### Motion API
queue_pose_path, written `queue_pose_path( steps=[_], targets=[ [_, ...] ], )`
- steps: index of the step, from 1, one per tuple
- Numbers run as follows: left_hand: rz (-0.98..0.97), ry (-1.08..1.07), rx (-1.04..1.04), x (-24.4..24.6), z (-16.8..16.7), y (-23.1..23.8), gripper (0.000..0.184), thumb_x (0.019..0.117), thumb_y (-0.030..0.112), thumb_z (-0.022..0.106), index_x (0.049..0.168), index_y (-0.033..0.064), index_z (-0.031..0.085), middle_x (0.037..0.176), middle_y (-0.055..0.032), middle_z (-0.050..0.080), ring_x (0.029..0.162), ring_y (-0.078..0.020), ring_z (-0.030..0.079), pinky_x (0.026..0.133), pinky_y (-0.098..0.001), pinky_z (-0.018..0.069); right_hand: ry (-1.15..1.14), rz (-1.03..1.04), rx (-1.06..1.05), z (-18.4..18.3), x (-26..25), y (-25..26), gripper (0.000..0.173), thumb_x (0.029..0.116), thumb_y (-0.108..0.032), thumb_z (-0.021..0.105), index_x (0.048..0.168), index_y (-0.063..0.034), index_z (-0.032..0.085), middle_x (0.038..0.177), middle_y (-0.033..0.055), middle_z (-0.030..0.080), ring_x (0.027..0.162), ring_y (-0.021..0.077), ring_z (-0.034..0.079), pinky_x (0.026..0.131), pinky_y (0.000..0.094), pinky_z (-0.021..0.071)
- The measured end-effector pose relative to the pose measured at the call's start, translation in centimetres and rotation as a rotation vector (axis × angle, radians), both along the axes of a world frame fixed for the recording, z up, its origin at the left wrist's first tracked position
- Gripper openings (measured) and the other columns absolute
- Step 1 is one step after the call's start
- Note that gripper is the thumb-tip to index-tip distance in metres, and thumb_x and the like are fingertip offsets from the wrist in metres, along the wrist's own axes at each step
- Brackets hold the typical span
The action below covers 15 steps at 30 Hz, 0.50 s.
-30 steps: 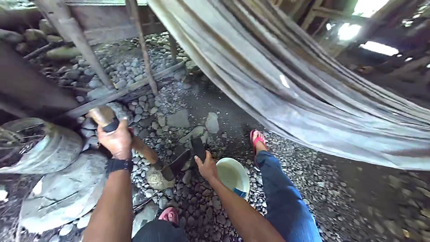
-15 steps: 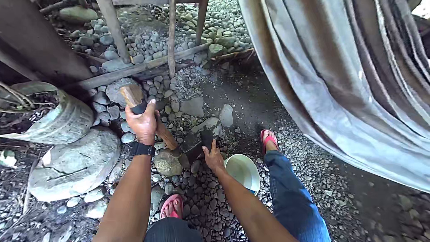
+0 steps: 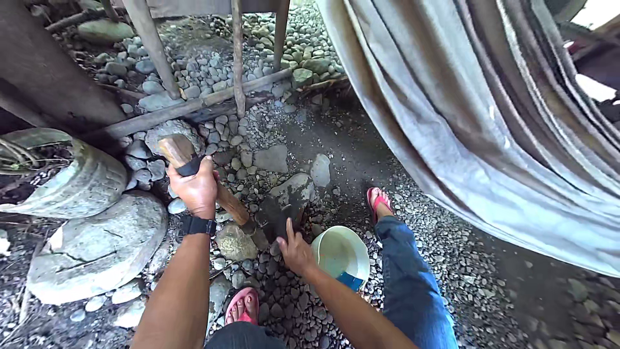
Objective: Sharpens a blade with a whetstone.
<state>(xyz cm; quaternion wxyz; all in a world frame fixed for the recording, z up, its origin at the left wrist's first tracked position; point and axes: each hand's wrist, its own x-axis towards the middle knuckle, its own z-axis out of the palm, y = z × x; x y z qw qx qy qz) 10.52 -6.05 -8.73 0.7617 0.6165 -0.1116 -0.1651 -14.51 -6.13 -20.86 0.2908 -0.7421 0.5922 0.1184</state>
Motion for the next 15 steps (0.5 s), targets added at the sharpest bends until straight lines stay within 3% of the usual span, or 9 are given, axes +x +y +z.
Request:
queue_pose_path(
  steps=[2,7,12,15],
  targets=[
    [-0.02,-0.007,0.008,-0.1,-0.1,0.3,0.051,0.0923,0.01,0.074,0.133,0.0039,0.045,0.081,-0.0015,0.065,0.056,-0.0103,0.066,0.056,-0.0299,0.0615,0.001,0.039,-0.028,-0.4,-0.8,-0.3,0.076,0.1092,-0.052,0.035,0.167,-0.0133,0.006,0.138,0.0323,0.056,0.11,0.0458,0.067,0.094,0.0566,0.054],
    [-0.004,-0.036,-0.068,0.4,-0.4,0.6,0.044,0.0898,0.005,0.074,0.125,0.0036,0.049,0.074,0.0002,0.066,0.053,-0.0106,0.066,0.053,-0.0294,0.0611,0.048,-0.237,0.02,1.7,2.5,-4.9,0.073,0.111,-0.051,0.029,0.167,-0.0154,-0.002,0.145,0.0278,0.054,0.122,0.0409,0.064,0.102,0.0531,0.0506],
    [0.04,-0.003,-0.028,1.0,-0.9,0.3,0.048,0.0873,0.002,0.076,0.127,0.0003,0.049,0.075,-0.002,0.065,0.053,-0.0106,0.066,0.053,-0.0291,0.0606,0.005,0.121,0.021,-0.2,-0.3,0.3,0.075,0.1093,-0.052,0.034,0.167,-0.015,0.004,0.139,0.0329,0.054,0.112,0.047,0.065,0.096,0.0579,0.0532],
    [0.02,-0.011,-0.066,0.9,-1.1,0.9,0.043,0.0883,0.001,0.074,0.124,0.0028,0.049,0.072,-0.0006,0.066,0.052,-0.0117,0.066,0.051,-0.0297,0.0609,0.011,-0.079,-0.003,0.8,0.9,-4.0,0.074,0.1103,-0.051,0.032,0.167,-0.0151,0.001,0.141,0.0315,0.055,0.117,0.0458,0.064,0.099,0.0582,0.0524]
  ],
)
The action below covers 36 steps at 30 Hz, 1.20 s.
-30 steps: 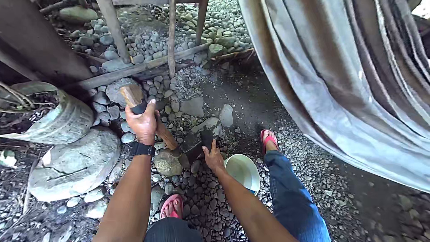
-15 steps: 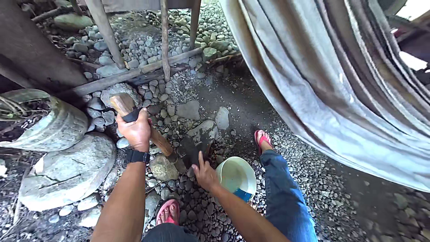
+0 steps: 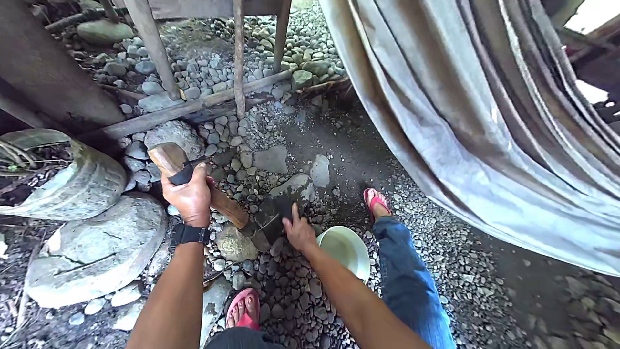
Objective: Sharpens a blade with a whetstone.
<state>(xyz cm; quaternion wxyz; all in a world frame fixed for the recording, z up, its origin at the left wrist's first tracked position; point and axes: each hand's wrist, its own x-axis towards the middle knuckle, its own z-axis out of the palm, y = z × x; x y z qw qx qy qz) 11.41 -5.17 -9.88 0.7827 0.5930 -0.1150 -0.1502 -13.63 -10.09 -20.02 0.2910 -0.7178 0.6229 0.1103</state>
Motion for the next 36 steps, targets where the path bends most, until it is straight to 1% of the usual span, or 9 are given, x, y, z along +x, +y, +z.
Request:
queue_pose_path(
  steps=[3,8,12,14,19,24,30,34,36],
  targets=[
    [0.018,-0.024,-0.023,0.0,0.2,0.1,0.04,0.0878,-0.001,0.072,0.12,0.002,0.049,0.068,0.0008,0.065,0.05,-0.0106,0.065,0.05,-0.0283,0.06,0.012,-0.181,0.015,1.0,1.8,-2.0,0.072,0.1109,-0.051,0.029,0.167,-0.0161,0.0,0.142,0.0269,0.057,0.122,0.0406,0.064,0.102,0.0536,0.0509],
    [0.026,-0.005,0.02,-0.3,0.3,-0.5,0.043,0.0882,0.0,0.073,0.123,0.0014,0.047,0.071,0.0005,0.064,0.05,-0.0096,0.065,0.051,-0.0273,0.0599,-0.002,0.225,0.015,-1.4,-1.9,3.3,0.075,0.1089,-0.053,0.034,0.167,-0.0162,0.005,0.138,0.0341,0.054,0.111,0.0482,0.065,0.094,0.0594,0.0532],
    [0.018,-0.006,-0.021,-0.5,0.2,0.1,0.04,0.0879,-0.003,0.071,0.12,0.0029,0.048,0.068,0.0013,0.064,0.049,-0.0106,0.065,0.049,-0.0278,0.0598,0.022,-0.112,0.01,0.5,0.1,-2.5,0.072,0.1108,-0.051,0.028,0.167,-0.0158,0.001,0.141,0.0282,0.058,0.121,0.0427,0.064,0.101,0.0561,0.0508],
    [0.029,0.001,-0.017,-0.4,0.3,-0.1,0.04,0.0888,-0.004,0.07,0.121,0.0017,0.048,0.066,0.0009,0.063,0.048,-0.0097,0.064,0.048,-0.0263,0.0586,0.036,-0.164,0.022,0.8,0.9,-2.6,0.072,0.1107,-0.052,0.028,0.167,-0.016,-0.001,0.142,0.0271,0.057,0.122,0.041,0.064,0.102,0.0541,0.0506],
    [0.008,0.009,0.011,-0.3,-0.3,-0.7,0.049,0.0891,0.001,0.073,0.13,0.0008,0.045,0.076,-0.0019,0.064,0.054,-0.0115,0.066,0.054,-0.0301,0.0612,0.023,0.204,0.026,-0.8,-1.8,2.3,0.075,0.1094,-0.052,0.034,0.167,-0.016,0.004,0.14,0.034,0.053,0.112,0.0479,0.065,0.096,0.0583,0.053],
    [-0.009,-0.027,-0.007,-1.1,0.4,-0.1,0.048,0.0882,0.003,0.074,0.128,0.0022,0.047,0.074,-0.0009,0.066,0.053,-0.0117,0.067,0.053,-0.0297,0.0611,0.003,-0.236,0.019,0.5,1.4,-2.4,0.072,0.1113,-0.05,0.028,0.167,-0.0149,0.0,0.14,0.0262,0.059,0.122,0.0397,0.064,0.102,0.0527,0.0508],
    [-0.029,-0.036,0.01,-1.9,1.1,-0.8,0.05,0.0896,0.002,0.074,0.131,0.0015,0.045,0.077,0.0001,0.065,0.054,-0.0091,0.066,0.054,-0.027,0.0611,0.003,0.116,0.037,-0.8,-1.3,2.7,0.075,0.1097,-0.052,0.032,0.167,-0.0156,0.0,0.141,0.0329,0.053,0.112,0.0465,0.065,0.096,0.0576,0.053],
    [-0.065,-0.061,-0.042,-2.4,1.0,-0.5,0.043,0.0885,0.002,0.073,0.123,0.0047,0.048,0.072,0.0029,0.066,0.053,-0.009,0.066,0.053,-0.0269,0.0607,0.012,-0.216,0.031,0.7,0.5,-2.7,0.072,0.1115,-0.05,0.028,0.166,-0.0146,-0.002,0.144,0.0275,0.055,0.124,0.0409,0.062,0.103,0.0538,0.0497],
    [-0.048,-0.057,-0.036,-2.2,0.9,-0.7,0.043,0.088,0.001,0.074,0.123,0.0037,0.049,0.07,0.0025,0.066,0.052,-0.0086,0.066,0.052,-0.0263,0.0602,-0.001,-0.244,0.012,0.6,1.0,-1.9,0.073,0.1114,-0.049,0.029,0.166,-0.0135,-0.002,0.142,0.0277,0.056,0.122,0.0402,0.064,0.102,0.0529,0.0511]
  ],
)
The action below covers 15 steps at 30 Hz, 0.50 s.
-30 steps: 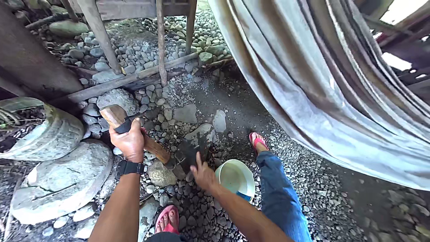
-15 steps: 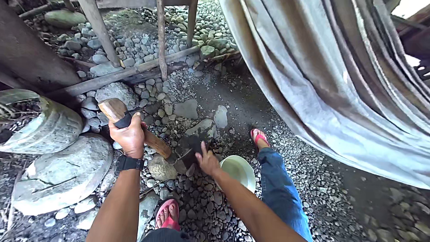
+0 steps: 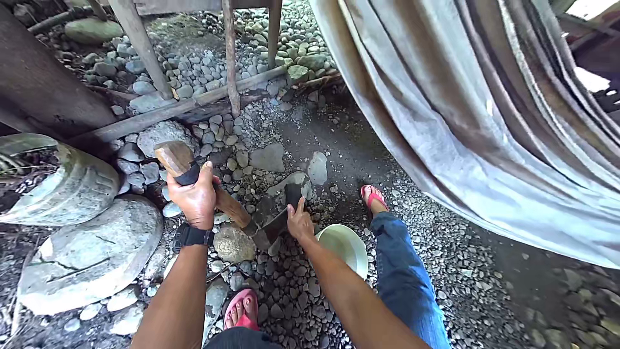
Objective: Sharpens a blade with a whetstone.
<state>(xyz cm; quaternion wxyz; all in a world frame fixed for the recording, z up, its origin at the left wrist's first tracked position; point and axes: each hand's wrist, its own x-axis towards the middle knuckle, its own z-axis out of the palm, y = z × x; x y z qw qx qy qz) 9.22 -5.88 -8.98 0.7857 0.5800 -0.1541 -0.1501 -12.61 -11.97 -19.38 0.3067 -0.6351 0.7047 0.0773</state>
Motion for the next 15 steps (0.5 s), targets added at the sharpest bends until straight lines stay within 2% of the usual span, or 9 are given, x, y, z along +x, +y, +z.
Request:
queue_pose_path(
  steps=[3,5,6,9,11,15],
  targets=[
    [0.025,0.02,0.023,0.4,-0.6,-0.3,0.044,0.0888,0.001,0.074,0.124,0.0025,0.048,0.07,0.0013,0.065,0.051,-0.0096,0.066,0.051,-0.0267,0.0603,-0.012,0.294,-0.003,-1.4,-1.4,4.7,0.075,0.11,-0.051,0.032,0.167,-0.0143,0.001,0.138,0.0319,0.056,0.111,0.0449,0.067,0.095,0.0564,0.0545],
    [0.031,0.02,0.005,0.6,-1.0,-0.3,0.042,0.0885,0.001,0.074,0.121,0.0029,0.048,0.068,0.0015,0.066,0.051,-0.0102,0.066,0.051,-0.0274,0.0605,-0.004,0.373,0.001,-1.7,-2.0,4.9,0.074,0.1096,-0.053,0.032,0.167,-0.0171,0.002,0.139,0.0318,0.055,0.111,0.0461,0.066,0.094,0.0575,0.0538],
    [0.031,0.021,-0.011,0.7,-1.2,-0.1,0.041,0.088,0.001,0.074,0.12,0.0037,0.048,0.068,0.0013,0.066,0.051,-0.0111,0.066,0.051,-0.0282,0.061,-0.007,0.335,-0.016,-1.6,-1.9,3.9,0.074,0.1097,-0.052,0.032,0.167,-0.0163,0.001,0.139,0.0325,0.055,0.111,0.0464,0.066,0.094,0.0579,0.054],
    [0.042,0.024,-0.02,0.9,-1.4,0.3,0.041,0.0881,0.001,0.073,0.12,0.0031,0.048,0.067,0.0005,0.065,0.05,-0.012,0.066,0.05,-0.029,0.0604,0.001,0.023,-0.002,-0.3,0.1,-0.2,0.072,0.1111,-0.051,0.029,0.167,-0.0153,-0.001,0.143,0.0282,0.055,0.121,0.0414,0.064,0.101,0.054,0.0511],
    [0.057,0.032,-0.009,1.0,-1.3,0.2,0.04,0.0883,0.0,0.073,0.12,0.0012,0.048,0.066,0.0003,0.065,0.05,-0.0109,0.066,0.05,-0.0276,0.0602,0.009,-0.016,0.0,0.0,0.8,0.2,0.073,0.1108,-0.051,0.029,0.167,-0.0152,-0.002,0.144,0.0281,0.054,0.12,0.0404,0.065,0.1,0.053,0.0518],
    [0.073,0.054,0.034,1.2,-1.4,-0.2,0.044,0.089,0.001,0.073,0.124,-0.001,0.046,0.07,-0.0007,0.064,0.051,-0.0101,0.066,0.051,-0.027,0.0606,0.01,0.371,0.034,-1.5,-1.5,5.3,0.074,0.1098,-0.052,0.032,0.167,-0.0172,0.001,0.141,0.0321,0.053,0.111,0.0459,0.066,0.095,0.0574,0.0535]
  ],
)
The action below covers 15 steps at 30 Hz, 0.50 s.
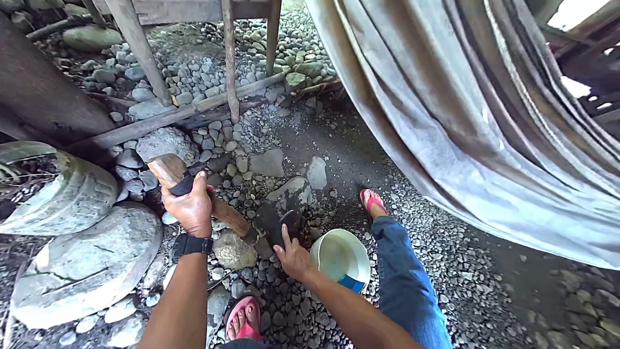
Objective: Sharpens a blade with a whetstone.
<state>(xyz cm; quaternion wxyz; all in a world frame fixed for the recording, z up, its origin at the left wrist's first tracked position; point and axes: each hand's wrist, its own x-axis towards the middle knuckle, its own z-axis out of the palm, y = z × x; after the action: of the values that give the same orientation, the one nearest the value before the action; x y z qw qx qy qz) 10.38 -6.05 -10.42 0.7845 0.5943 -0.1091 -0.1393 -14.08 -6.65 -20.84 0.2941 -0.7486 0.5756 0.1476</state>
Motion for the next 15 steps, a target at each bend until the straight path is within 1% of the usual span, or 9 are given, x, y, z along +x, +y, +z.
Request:
queue_pose_path(
  steps=[2,5,6,7,8,10,12,13,15],
  targets=[
    [0.001,0.008,0.005,0.1,-0.3,0.3,0.044,0.0892,0.0,0.073,0.125,-0.0015,0.047,0.07,-0.0011,0.065,0.051,-0.0103,0.066,0.051,-0.0271,0.0605,0.004,0.009,-0.027,-0.1,-0.7,-1.2,0.074,0.1095,-0.052,0.033,0.167,-0.0179,0.003,0.141,0.0335,0.053,0.112,0.0481,0.065,0.095,0.0596,0.0534],
    [-0.004,0.03,-0.016,0.3,-0.3,0.7,0.043,0.0902,-0.002,0.071,0.125,-0.0013,0.045,0.069,-0.0016,0.064,0.05,-0.0107,0.065,0.05,-0.0277,0.0605,0.027,-0.294,-0.028,0.9,0.9,-4.8,0.073,0.1105,-0.052,0.03,0.167,-0.0177,-0.002,0.143,0.0275,0.055,0.119,0.0415,0.065,0.099,0.0536,0.0524],
    [0.001,0.029,-0.022,0.3,-0.1,0.6,0.042,0.0903,-0.002,0.07,0.124,-0.0015,0.045,0.068,-0.0015,0.064,0.05,-0.0104,0.065,0.05,-0.0273,0.0602,0.024,-0.351,-0.03,1.0,1.5,-4.9,0.073,0.1105,-0.052,0.029,0.167,-0.0177,-0.002,0.143,0.0264,0.056,0.119,0.0399,0.066,0.1,0.0525,0.0524],
    [0.008,0.025,-0.018,0.2,0.0,0.6,0.042,0.0899,-0.002,0.07,0.124,-0.002,0.045,0.068,-0.0011,0.064,0.049,-0.0096,0.065,0.05,-0.0263,0.0598,0.013,-0.339,-0.033,0.9,1.6,-4.0,0.074,0.1104,-0.052,0.03,0.167,-0.0169,-0.002,0.142,0.0272,0.056,0.117,0.0405,0.066,0.099,0.0529,0.0531],
    [0.009,0.025,-0.016,0.1,0.1,0.5,0.043,0.0899,-0.003,0.07,0.125,-0.0026,0.045,0.068,-0.0013,0.063,0.049,-0.0093,0.065,0.049,-0.0258,0.0598,-0.008,-0.261,-0.035,0.6,1.2,-2.5,0.074,0.1102,-0.051,0.031,0.167,-0.0159,-0.001,0.14,0.0291,0.056,0.114,0.0424,0.067,0.097,0.0546,0.054],
    [0.007,0.022,-0.014,0.0,0.1,0.5,0.042,0.0901,-0.003,0.07,0.124,-0.0027,0.045,0.068,-0.001,0.063,0.049,-0.0089,0.065,0.049,-0.0254,0.0597,-0.035,-0.029,-0.014,-0.4,-0.3,0.3,0.074,0.1098,-0.051,0.033,0.167,-0.0153,0.003,0.139,0.0325,0.055,0.111,0.0462,0.066,0.095,0.0576,0.054],
    [0.0,0.016,-0.017,-0.1,-0.1,0.7,0.04,0.0902,-0.003,0.069,0.122,-0.0024,0.045,0.067,-0.0006,0.063,0.049,-0.0092,0.065,0.05,-0.0254,0.06,-0.023,0.037,-0.009,-0.9,-1.4,0.3,0.074,0.1093,-0.053,0.033,0.167,-0.0177,0.004,0.14,0.033,0.054,0.113,0.0473,0.065,0.095,0.0589,0.0528],
    [-0.001,0.017,-0.024,-0.2,-0.1,0.8,0.039,0.0901,-0.004,0.068,0.122,-0.002,0.045,0.066,-0.0004,0.063,0.048,-0.0092,0.065,0.049,-0.0254,0.0599,-0.022,-0.025,-0.024,-0.9,-1.6,-0.6,0.074,0.1093,-0.053,0.033,0.167,-0.0172,0.004,0.14,0.0335,0.054,0.113,0.0472,0.066,0.096,0.0588,0.0533],
    [-0.001,0.024,-0.021,-0.3,0.1,1.0,0.041,0.0897,-0.004,0.068,0.123,-0.0024,0.045,0.066,-0.0004,0.063,0.048,-0.0091,0.064,0.049,-0.0251,0.0593,-0.008,-0.264,-0.015,-0.3,-0.5,-2.7,0.075,0.11,-0.053,0.031,0.167,-0.0174,-0.002,0.144,0.0301,0.053,0.118,0.0428,0.065,0.1,0.0547,0.0524]
  ],
)
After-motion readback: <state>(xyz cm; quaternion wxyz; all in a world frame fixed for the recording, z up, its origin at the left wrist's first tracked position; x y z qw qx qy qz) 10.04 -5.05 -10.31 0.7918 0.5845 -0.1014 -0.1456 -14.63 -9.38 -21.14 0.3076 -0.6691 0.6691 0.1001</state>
